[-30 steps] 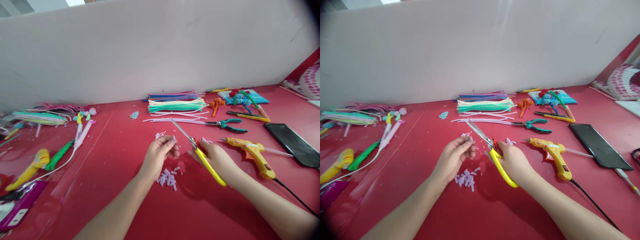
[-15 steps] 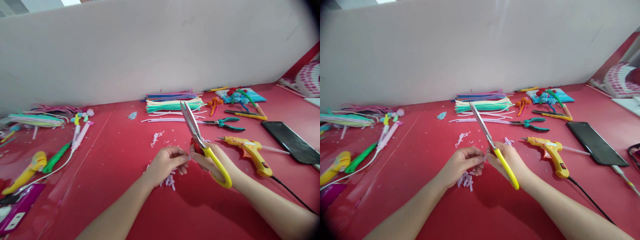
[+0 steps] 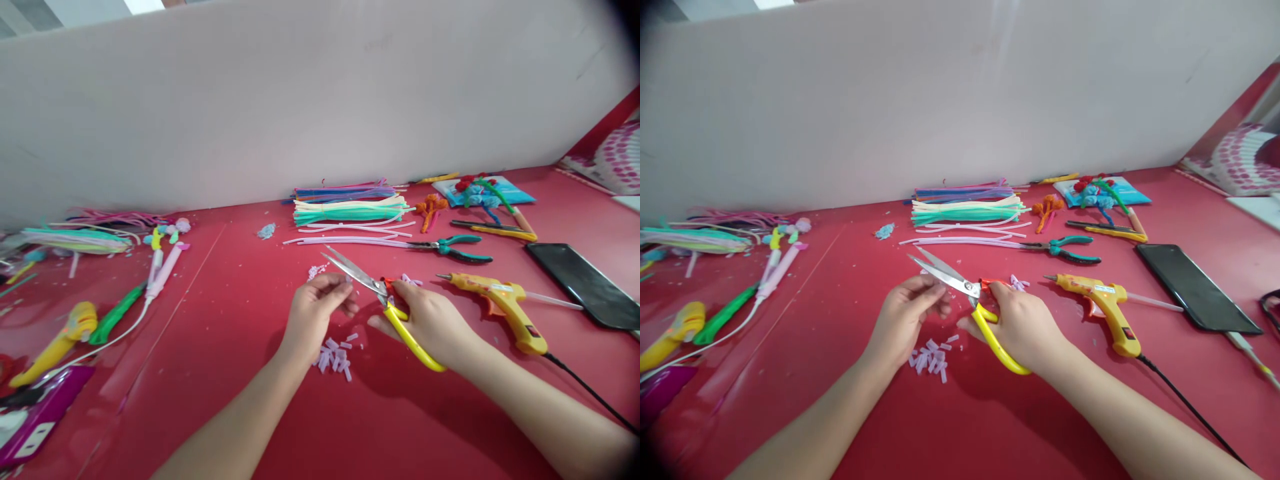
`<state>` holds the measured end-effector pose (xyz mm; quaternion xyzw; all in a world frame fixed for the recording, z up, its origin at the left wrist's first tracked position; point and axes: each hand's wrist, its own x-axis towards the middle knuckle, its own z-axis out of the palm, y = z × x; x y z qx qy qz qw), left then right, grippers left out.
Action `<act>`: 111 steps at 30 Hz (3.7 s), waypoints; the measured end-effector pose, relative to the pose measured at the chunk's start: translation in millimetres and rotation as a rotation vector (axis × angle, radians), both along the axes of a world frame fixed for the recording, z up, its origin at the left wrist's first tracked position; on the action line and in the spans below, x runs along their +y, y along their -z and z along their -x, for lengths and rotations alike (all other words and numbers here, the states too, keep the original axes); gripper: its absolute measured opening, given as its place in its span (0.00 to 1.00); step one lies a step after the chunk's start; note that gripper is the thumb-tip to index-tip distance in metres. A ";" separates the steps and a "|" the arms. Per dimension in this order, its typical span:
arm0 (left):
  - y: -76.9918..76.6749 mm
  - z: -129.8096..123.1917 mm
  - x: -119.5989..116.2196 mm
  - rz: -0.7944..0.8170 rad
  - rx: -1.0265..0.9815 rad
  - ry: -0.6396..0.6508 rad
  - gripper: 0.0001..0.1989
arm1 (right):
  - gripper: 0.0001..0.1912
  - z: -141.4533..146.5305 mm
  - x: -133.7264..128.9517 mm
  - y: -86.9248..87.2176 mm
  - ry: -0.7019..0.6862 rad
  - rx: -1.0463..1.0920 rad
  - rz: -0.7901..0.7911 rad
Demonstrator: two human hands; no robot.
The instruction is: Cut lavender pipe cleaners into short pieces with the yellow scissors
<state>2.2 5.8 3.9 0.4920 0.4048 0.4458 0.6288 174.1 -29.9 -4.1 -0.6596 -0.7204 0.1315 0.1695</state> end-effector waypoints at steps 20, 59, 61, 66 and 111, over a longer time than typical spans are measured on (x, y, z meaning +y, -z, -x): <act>0.5 4.5 3.7 -0.035 -0.205 -0.116 0.04 | 0.17 3.3 -1.1 9.1 -0.045 -0.113 -0.023; 2.2 -5.8 -7.1 0.174 -0.103 0.248 0.07 | 0.11 2.8 1.4 -5.4 -0.017 0.545 0.121; 2.8 -7.3 -9.2 0.219 -0.069 0.294 0.08 | 0.10 4.3 -0.1 -10.2 -0.022 0.623 0.146; 3.2 -9.2 -11.8 0.248 0.018 0.381 0.11 | 0.07 5.5 -2.1 -11.3 0.012 0.706 0.149; 6.8 15.3 -4.4 -0.550 0.996 0.428 0.06 | 0.13 -33.5 23.4 0.2 0.229 -0.271 0.086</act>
